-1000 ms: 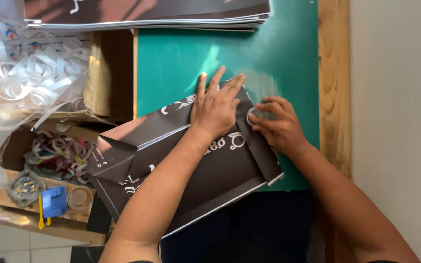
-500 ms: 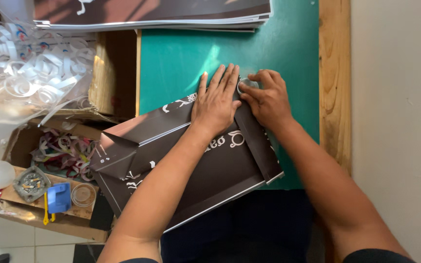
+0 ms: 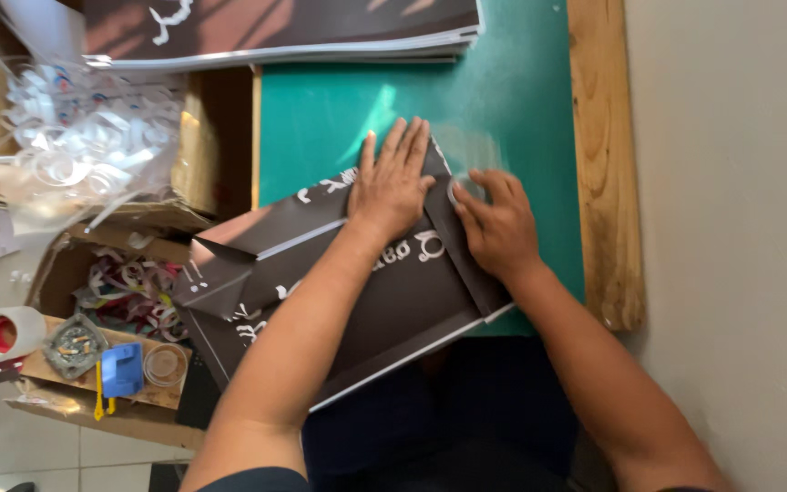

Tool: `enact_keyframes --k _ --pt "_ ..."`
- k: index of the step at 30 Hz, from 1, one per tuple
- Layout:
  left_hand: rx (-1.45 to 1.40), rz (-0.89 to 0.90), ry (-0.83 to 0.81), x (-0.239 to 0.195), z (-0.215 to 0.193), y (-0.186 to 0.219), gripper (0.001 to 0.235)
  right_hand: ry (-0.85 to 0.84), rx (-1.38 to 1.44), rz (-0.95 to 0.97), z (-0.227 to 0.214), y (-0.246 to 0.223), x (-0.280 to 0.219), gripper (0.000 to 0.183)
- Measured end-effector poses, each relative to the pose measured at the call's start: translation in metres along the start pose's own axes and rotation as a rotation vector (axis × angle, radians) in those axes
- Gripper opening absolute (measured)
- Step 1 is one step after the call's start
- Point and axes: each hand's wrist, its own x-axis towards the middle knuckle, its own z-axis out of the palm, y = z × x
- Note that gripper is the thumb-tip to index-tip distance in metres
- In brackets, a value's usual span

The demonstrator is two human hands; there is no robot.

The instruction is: The person folds printed paper sheets into shopping bags, creasing the edges by hand and using a circular tool to press the folds flat. They tuck the edges and bottom flaps together to form the bag shape.

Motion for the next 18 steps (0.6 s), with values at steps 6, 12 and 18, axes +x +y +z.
enact_keyframes --k 6,12,18 --pt "0.015 0.050 0.005 -0.007 -0.015 0.006 0.056 -0.071 -0.082 0.105 -0.050 -0.034 -0.083 0.030" --pt "0.111 0.260 0.083 -0.007 -0.007 0.002 0.052 -0.097 -0.025 0.175 -0.064 -0.041 -0.113 0.028" --pt "0.040 0.324 0.080 -0.001 0.007 -0.007 0.053 -0.049 0.091 0.120 -0.025 -0.032 -0.056 0.027"
